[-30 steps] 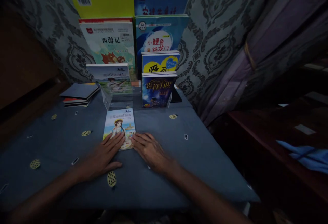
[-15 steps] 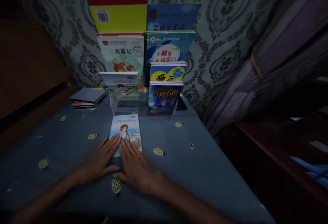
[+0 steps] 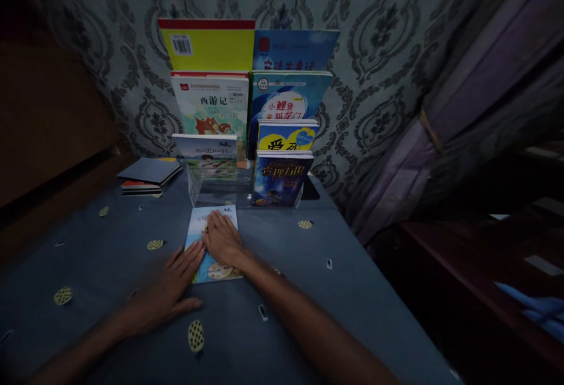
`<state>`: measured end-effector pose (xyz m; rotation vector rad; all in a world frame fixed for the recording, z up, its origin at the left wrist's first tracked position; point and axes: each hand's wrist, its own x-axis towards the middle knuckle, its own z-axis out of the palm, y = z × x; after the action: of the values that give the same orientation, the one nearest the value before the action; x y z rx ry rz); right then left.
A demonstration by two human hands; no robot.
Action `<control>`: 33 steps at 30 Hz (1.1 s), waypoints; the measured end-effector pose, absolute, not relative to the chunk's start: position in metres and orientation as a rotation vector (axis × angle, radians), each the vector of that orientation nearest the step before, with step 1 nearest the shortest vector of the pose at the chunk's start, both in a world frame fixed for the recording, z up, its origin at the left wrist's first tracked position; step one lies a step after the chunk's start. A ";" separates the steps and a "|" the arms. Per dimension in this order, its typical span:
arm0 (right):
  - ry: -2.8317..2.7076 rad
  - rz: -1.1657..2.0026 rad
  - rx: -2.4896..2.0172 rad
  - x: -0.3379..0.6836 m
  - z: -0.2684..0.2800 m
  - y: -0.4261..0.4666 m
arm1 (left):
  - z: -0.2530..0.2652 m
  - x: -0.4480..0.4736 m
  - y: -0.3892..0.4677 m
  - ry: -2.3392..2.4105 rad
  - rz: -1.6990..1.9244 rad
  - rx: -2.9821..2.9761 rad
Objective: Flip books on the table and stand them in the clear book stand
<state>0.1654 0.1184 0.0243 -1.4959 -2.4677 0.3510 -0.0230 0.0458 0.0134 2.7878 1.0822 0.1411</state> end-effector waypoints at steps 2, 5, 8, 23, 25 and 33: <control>-2.413 0.292 -1.571 0.167 0.022 0.132 | 0.014 -0.023 0.046 1.082 0.133 2.780; -2.347 0.243 -1.618 0.174 0.021 0.138 | 0.014 -0.022 0.045 1.094 0.123 2.769; -2.271 0.228 -1.683 0.179 0.022 0.133 | 0.014 -0.023 0.043 1.100 0.119 2.760; -2.173 0.277 -1.786 0.177 0.021 0.127 | 0.017 0.006 0.145 1.562 0.194 2.534; -2.167 0.288 -1.797 0.176 0.022 0.127 | 0.015 0.004 0.147 1.616 0.220 2.513; -2.129 0.343 -1.894 0.176 0.028 0.113 | 0.007 0.004 0.143 1.685 0.244 2.481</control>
<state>0.1761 0.1131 0.0278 -1.8943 -2.1289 0.3427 0.0039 0.1425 0.0074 2.4813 1.6853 0.2436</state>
